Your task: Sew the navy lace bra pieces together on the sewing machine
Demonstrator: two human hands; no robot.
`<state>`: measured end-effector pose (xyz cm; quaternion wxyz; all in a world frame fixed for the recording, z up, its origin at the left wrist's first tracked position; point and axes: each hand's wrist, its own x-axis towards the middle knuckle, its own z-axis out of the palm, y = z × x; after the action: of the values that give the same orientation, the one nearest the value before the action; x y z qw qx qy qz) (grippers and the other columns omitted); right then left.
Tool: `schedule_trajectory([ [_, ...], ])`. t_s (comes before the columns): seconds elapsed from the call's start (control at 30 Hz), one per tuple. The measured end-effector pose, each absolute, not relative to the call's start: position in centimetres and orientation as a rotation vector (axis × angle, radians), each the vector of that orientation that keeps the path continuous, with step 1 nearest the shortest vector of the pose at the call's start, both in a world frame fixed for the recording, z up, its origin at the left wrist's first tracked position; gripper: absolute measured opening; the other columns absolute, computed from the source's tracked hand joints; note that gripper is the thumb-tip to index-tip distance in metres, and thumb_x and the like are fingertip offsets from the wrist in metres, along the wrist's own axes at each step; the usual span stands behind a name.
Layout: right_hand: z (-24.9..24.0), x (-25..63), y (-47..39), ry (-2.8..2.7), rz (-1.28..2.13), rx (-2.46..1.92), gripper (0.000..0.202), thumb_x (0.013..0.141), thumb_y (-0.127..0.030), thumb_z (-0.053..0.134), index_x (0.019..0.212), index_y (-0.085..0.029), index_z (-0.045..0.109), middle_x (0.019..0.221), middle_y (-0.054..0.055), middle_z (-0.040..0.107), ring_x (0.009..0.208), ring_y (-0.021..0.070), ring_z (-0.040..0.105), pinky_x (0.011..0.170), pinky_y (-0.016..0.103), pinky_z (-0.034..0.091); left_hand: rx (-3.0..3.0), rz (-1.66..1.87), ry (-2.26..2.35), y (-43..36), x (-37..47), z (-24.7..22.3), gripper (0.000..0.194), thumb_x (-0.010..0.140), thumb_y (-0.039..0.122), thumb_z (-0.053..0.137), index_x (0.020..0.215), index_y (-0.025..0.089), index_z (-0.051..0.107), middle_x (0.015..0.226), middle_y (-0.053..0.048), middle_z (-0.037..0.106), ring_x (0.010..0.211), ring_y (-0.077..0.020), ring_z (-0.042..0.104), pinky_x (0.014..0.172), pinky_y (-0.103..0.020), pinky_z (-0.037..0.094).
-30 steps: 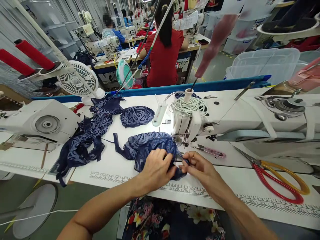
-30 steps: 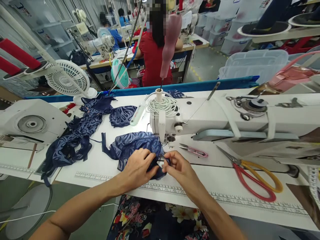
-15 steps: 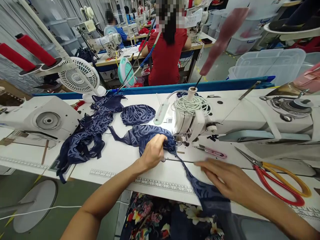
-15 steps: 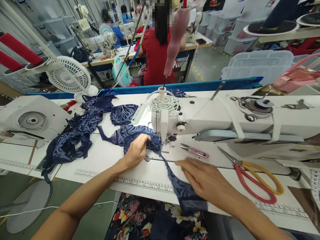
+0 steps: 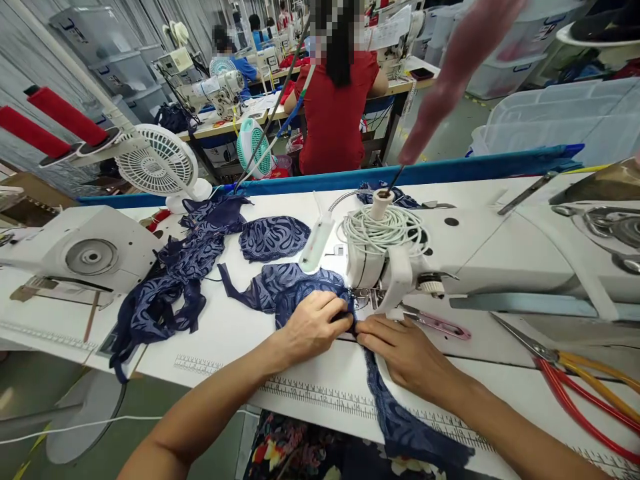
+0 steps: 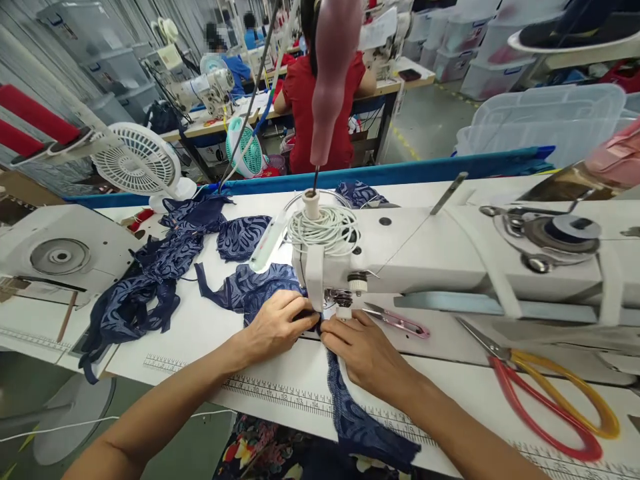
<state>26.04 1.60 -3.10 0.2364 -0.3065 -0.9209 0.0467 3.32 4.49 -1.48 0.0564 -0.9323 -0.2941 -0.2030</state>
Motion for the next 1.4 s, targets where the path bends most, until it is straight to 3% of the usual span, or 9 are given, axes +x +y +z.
schedule_trajectory([
  [0.07, -3.0, 26.1, 1.5, -2.507, 0.138, -0.832, 0.048, 0.077, 0.012, 0.032, 0.095, -0.020, 0.062, 0.097, 0.001, 0.068, 0.088, 0.0124, 0.060, 0.078, 0.030, 0.033, -2.866, -0.668, -0.896, 4.4, 3.5, -1.3, 0.022, 0.092, 0.011, 0.046, 0.102, 0.017, 0.065, 0.092, -0.005, 0.066, 0.092, -0.0172, 0.058, 0.086, -0.034, 0.047],
  [0.13, -3.0, 26.1, 1.5, -2.487, 0.141, -0.820, 0.047, 0.078, 0.011, 0.033, 0.095, -0.020, 0.063, 0.096, 0.001, 0.069, 0.087, 0.0125, 0.060, 0.080, 0.031, 0.033, -2.891, -0.657, -0.943, 4.2, 3.6, -1.3, 0.023, 0.093, 0.010, 0.045, 0.103, 0.017, 0.064, 0.086, -0.003, 0.065, 0.087, -0.0154, 0.057, 0.098, -0.037, 0.044],
  [0.3, -2.8, 26.3, 1.5, -2.448, 0.127, -0.817, 0.051, 0.077, 0.011, 0.032, 0.100, -0.021, 0.064, 0.101, 0.001, 0.072, 0.082, 0.0125, 0.062, 0.086, 0.033, 0.035, -2.865, -0.598, -0.989, 3.3, 3.7, -2.2, 0.024, 0.092, 0.011, 0.046, 0.108, 0.017, 0.063, 0.086, -0.003, 0.063, 0.084, -0.0149, 0.057, 0.109, -0.042, 0.038],
  [0.5, -3.2, 26.7, 1.8, -2.477, 0.033, -0.882, 0.054, 0.072, 0.008, 0.036, 0.105, -0.022, 0.066, 0.104, 0.001, 0.073, 0.083, 0.0165, 0.062, 0.081, 0.035, 0.038, -2.869, -0.648, -0.980, 4.7, 3.4, -2.8, 0.027, 0.088, 0.009, 0.047, 0.106, 0.019, 0.064, 0.088, -0.004, 0.065, 0.087, -0.0167, 0.058, 0.109, -0.047, 0.037],
  [0.7, -3.7, 26.9, 2.0, -2.525, 0.004, -0.940, 0.056, 0.071, 0.008, 0.037, 0.107, -0.021, 0.068, 0.105, 0.002, 0.073, 0.086, 0.0187, 0.062, 0.075, 0.034, 0.041, -2.789, -0.744, -0.909, 6.1, 3.7, -2.8, 0.021, 0.087, 0.009, 0.048, 0.096, 0.018, 0.065, 0.084, -0.005, 0.063, 0.084, -0.0176, 0.057, 0.101, -0.044, 0.043],
  [0.87, -3.4, 26.5, 1.8, -2.541, -0.064, -0.956, 0.055, 0.075, 0.007, 0.036, 0.113, -0.018, 0.067, 0.113, 0.006, 0.072, 0.091, 0.0190, 0.064, 0.084, 0.037, 0.044, -2.655, -0.694, -1.019, 4.6, 4.4, -2.6, 0.022, 0.087, 0.005, 0.045, 0.086, 0.017, 0.063, 0.075, -0.003, 0.059, 0.076, -0.0164, 0.054, 0.102, -0.043, 0.041],
  [1.07, -3.2, 25.8, 1.6, -2.548, 0.023, -0.907, 0.053, 0.078, 0.005, 0.038, 0.116, -0.019, 0.067, 0.117, 0.008, 0.069, 0.095, 0.0176, 0.065, 0.088, 0.035, 0.044, -2.802, -0.733, -1.250, 4.6, 3.9, -2.1, 0.029, 0.085, 0.004, 0.041, 0.094, 0.020, 0.064, 0.078, -0.002, 0.060, 0.077, -0.0154, 0.055, 0.100, -0.043, 0.040],
  [1.2, -3.3, 25.7, 1.3, -2.532, 0.018, -0.899, 0.049, 0.079, 0.003, 0.040, 0.115, -0.019, 0.067, 0.117, 0.006, 0.070, 0.091, 0.0172, 0.065, 0.091, 0.036, 0.040, -2.841, -0.560, -1.109, 4.7, 4.0, -2.1, 0.027, 0.083, 0.002, 0.041, 0.085, 0.018, 0.063, 0.077, -0.003, 0.059, 0.079, -0.0164, 0.054, 0.104, -0.048, 0.034],
  [1.4, -3.1, 26.0, 1.3, -2.527, 0.000, -0.896, 0.049, 0.077, 0.003, 0.039, 0.108, -0.020, 0.068, 0.115, 0.004, 0.071, 0.085, 0.0166, 0.064, 0.091, 0.038, 0.037, -2.881, -0.679, -1.091, 4.7, 3.5, -2.0, 0.028, 0.085, 0.005, 0.044, 0.097, 0.020, 0.064, 0.076, -0.001, 0.058, 0.077, -0.0159, 0.053, 0.101, -0.045, 0.036],
])
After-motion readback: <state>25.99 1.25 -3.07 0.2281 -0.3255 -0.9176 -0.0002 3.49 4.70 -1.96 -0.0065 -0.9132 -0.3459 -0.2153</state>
